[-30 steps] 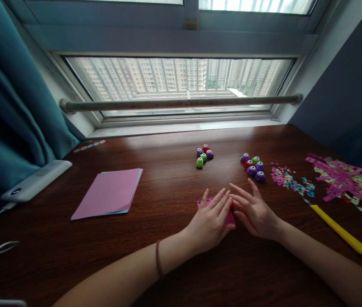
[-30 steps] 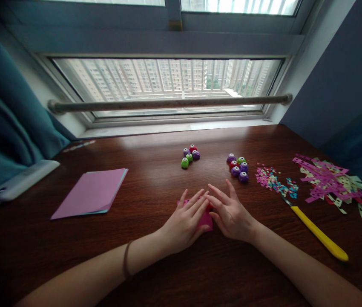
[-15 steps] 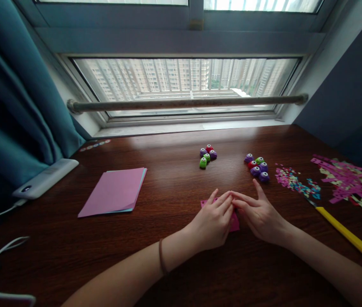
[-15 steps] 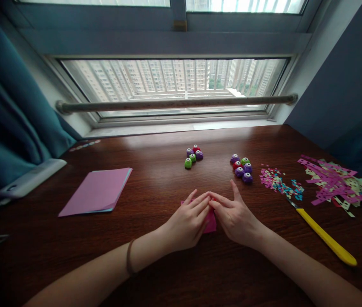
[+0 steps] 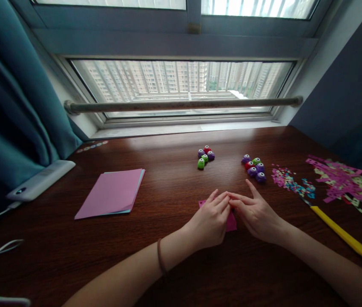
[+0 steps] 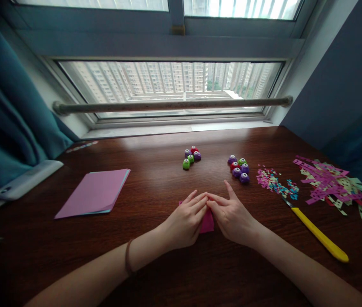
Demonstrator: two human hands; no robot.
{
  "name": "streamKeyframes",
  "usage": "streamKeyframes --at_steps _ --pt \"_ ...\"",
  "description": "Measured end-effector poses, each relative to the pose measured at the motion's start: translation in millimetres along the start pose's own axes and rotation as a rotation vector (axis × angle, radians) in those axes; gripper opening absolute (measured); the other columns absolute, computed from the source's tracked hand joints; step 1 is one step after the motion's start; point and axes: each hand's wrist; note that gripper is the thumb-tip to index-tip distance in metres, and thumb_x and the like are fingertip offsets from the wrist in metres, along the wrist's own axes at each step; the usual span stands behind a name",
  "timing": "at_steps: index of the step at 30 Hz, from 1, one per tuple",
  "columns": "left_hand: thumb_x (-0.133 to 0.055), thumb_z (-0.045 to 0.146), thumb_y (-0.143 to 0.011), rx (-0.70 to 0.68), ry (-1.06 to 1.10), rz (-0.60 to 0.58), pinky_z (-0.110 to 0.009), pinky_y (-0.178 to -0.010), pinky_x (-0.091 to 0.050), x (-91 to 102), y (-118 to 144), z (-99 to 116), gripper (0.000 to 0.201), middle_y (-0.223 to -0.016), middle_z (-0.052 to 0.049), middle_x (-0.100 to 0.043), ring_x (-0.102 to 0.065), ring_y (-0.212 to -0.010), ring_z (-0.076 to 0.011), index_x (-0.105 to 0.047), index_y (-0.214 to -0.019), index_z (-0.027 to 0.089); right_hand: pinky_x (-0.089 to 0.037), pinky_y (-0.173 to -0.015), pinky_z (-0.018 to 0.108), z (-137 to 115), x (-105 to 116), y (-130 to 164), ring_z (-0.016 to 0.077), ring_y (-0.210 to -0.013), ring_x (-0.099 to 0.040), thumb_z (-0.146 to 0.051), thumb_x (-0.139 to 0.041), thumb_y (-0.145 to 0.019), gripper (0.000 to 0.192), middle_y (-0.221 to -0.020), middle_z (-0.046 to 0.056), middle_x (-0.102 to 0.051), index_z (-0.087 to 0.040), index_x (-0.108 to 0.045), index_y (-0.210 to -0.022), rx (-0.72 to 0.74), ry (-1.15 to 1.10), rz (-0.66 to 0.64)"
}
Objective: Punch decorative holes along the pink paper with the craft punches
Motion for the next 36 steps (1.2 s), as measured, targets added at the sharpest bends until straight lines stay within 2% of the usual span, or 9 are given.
streamKeyframes --at_steps 7,15,19,23,28,36 --pt "-0.043 0.019 -0.078 -0.003 0.007 0.015 -0.043 -0.111 -0.018 -4.0 1.6 -1.5 0.045 -0.126 -0.018 -0.048 -0.031 -0.129 -0.0257 -0.046 -0.120 0.004 -0.009 -0.107 0.056 1.6 -2.4 1.0 0.0198 -0.115 -0.048 -0.004 -0.032 -0.084 0.030 -0.105 0.014 -0.062 -0.010 -0.047 -0.110 0.005 -0.008 0.037" --pt "-0.035 0.016 -0.086 0.000 0.018 0.086 -0.049 -0.109 -0.019 -13.4 6.6 -10.7 0.045 -0.137 -0.012 -0.039 -0.018 -0.135 -0.0208 -0.036 -0.130 0.009 -0.020 -0.105 0.056 7.9 -13.1 8.3 0.0225 -0.117 -0.046 -0.005 -0.034 -0.085 0.039 -0.115 0.016 -0.058 -0.010 -0.044 -0.122 -0.001 -0.039 0.195" --pt "-0.035 0.016 -0.087 0.053 0.043 0.151 -0.047 -0.109 -0.022 -14.8 8.0 -11.8 0.047 -0.140 -0.013 -0.035 -0.016 -0.135 -0.0198 -0.031 -0.133 0.011 -0.025 -0.103 0.055 6.9 -14.5 8.6 0.0236 -0.116 -0.047 -0.009 -0.036 -0.087 0.040 -0.117 0.013 -0.057 -0.014 -0.043 -0.126 -0.072 -0.085 0.265" --pt "-0.039 0.021 -0.088 0.166 0.072 0.218 -0.046 -0.109 -0.024 -17.6 8.9 -13.6 0.045 -0.137 -0.014 -0.038 -0.017 -0.135 -0.0223 -0.034 -0.131 0.009 -0.033 -0.101 0.050 11.1 -19.4 10.3 0.0239 -0.116 -0.046 -0.017 -0.046 -0.088 0.041 -0.117 0.011 -0.056 -0.018 -0.041 -0.128 -0.170 -0.145 0.308" --pt "-0.052 0.033 -0.083 0.248 0.044 0.117 -0.050 -0.107 -0.024 -21.5 8.0 -14.7 0.055 -0.138 -0.017 -0.035 -0.018 -0.134 -0.0276 -0.035 -0.130 0.009 -0.044 -0.094 0.043 16.0 -31.1 12.3 0.0238 -0.111 -0.050 -0.021 -0.051 -0.086 0.041 -0.117 0.012 -0.055 -0.018 -0.044 -0.127 -0.270 -0.238 0.250" --pt "-0.048 0.038 -0.085 0.246 0.006 0.059 -0.049 -0.107 -0.022 -20.8 7.8 -13.9 0.049 -0.137 -0.017 -0.037 -0.020 -0.134 -0.0268 -0.041 -0.126 0.011 -0.051 -0.083 0.038 15.8 -33.8 13.8 0.0214 -0.095 -0.059 -0.019 -0.047 -0.088 0.042 -0.106 0.009 -0.060 -0.020 -0.038 -0.129 -0.302 -0.320 0.238"
Point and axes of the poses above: each hand's wrist, its own y-axis away from the middle knuckle, its own x-axis out of the back of the hand, z = x × y
